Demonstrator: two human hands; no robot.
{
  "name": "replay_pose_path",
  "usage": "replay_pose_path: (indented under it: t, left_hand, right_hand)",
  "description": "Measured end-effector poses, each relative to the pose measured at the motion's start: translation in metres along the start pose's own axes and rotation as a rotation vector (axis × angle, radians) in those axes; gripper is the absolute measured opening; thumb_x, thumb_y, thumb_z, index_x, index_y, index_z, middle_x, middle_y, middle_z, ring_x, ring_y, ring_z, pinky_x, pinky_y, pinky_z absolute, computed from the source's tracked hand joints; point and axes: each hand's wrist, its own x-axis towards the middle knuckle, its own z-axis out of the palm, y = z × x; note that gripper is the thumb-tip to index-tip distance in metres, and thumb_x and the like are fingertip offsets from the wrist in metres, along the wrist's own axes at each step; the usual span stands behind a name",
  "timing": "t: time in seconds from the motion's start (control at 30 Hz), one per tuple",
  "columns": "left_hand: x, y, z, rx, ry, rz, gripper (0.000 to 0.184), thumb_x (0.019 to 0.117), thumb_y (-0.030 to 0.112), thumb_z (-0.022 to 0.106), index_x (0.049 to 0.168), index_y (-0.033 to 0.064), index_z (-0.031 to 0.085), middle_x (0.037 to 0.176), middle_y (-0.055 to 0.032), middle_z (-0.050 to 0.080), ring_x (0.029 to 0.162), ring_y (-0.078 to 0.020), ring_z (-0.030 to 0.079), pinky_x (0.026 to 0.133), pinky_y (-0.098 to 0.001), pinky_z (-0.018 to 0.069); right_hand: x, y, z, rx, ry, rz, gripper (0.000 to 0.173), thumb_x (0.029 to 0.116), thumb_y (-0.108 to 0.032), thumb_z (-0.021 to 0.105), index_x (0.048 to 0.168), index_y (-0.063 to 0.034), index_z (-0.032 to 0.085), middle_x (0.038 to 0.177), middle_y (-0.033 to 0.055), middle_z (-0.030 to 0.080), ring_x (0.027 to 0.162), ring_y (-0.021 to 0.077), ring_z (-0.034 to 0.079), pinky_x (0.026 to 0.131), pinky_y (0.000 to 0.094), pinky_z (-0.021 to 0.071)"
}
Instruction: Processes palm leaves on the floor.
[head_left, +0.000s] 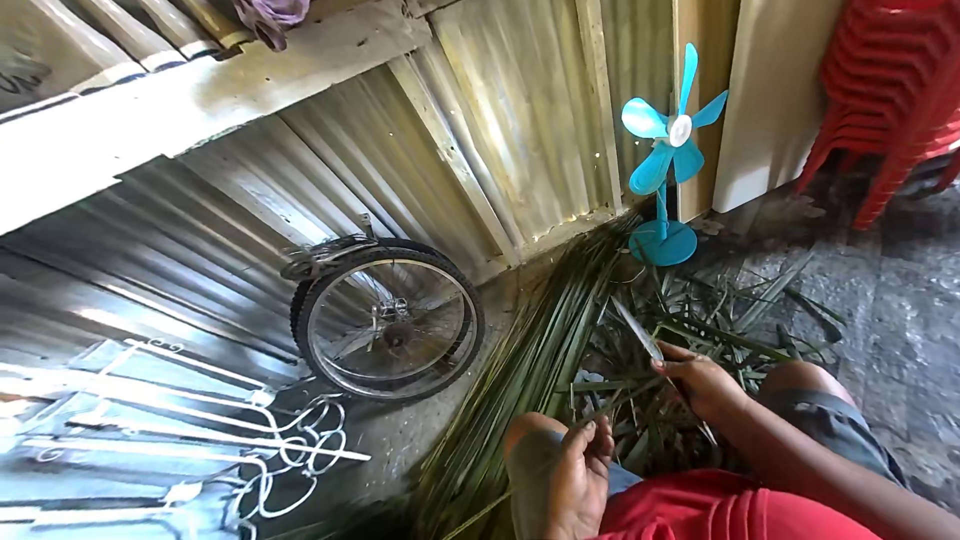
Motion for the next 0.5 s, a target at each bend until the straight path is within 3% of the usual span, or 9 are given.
replay_pose_path:
  t: [0.27, 0.37, 0.5]
  left_hand:
    - [0.008, -0.006, -0.006, 0.037, -0.024, 0.175, 0.013, 0.1011, -0.007, 0.048, 0.094, -0.0022, 0.058, 0.088, -0.0171, 0.073, 0.077, -0.0229, 0.074, 0.075, -0.0331, 0.0626]
    - [0.009, -0.007, -0.005, 0.103, -0.058, 0.252, 0.013, 0.1016, -0.006, 0.049, 0.094, -0.0020, 0.058, 0.088, -0.0166, 0.074, 0.078, -0.0231, 0.074, 0.077, -0.0349, 0.0627]
    - [0.012, -0.014, -0.001, 0.227, -0.081, 0.320, 0.005, 0.1008, -0.003, 0.053, 0.098, -0.0009, 0.056, 0.090, -0.0134, 0.071, 0.081, -0.0216, 0.072, 0.079, -0.0367, 0.0618]
  right_hand:
    - [0.008, 0.000, -0.015, -0.017, 0.116, -0.024, 0.047, 0.0945, -0.005, 0.069, 0.140, -0.0064, 0.058, 0.099, 0.0098, 0.067, 0.053, 0.0108, 0.049, 0.044, 0.0259, 0.0418]
    - [-0.012, -0.001, -0.002, -0.137, -0.088, 0.032, 0.042, 0.0963, -0.007, 0.066, 0.137, -0.0050, 0.058, 0.092, 0.0068, 0.064, 0.054, 0.0089, 0.049, 0.046, 0.0248, 0.0430]
    - [-0.029, 0.018, 0.018, -0.195, -0.360, 0.160, 0.049, 0.0934, -0.008, 0.070, 0.141, -0.0078, 0.057, 0.093, 0.0048, 0.066, 0.054, 0.0071, 0.049, 0.047, 0.0239, 0.0436]
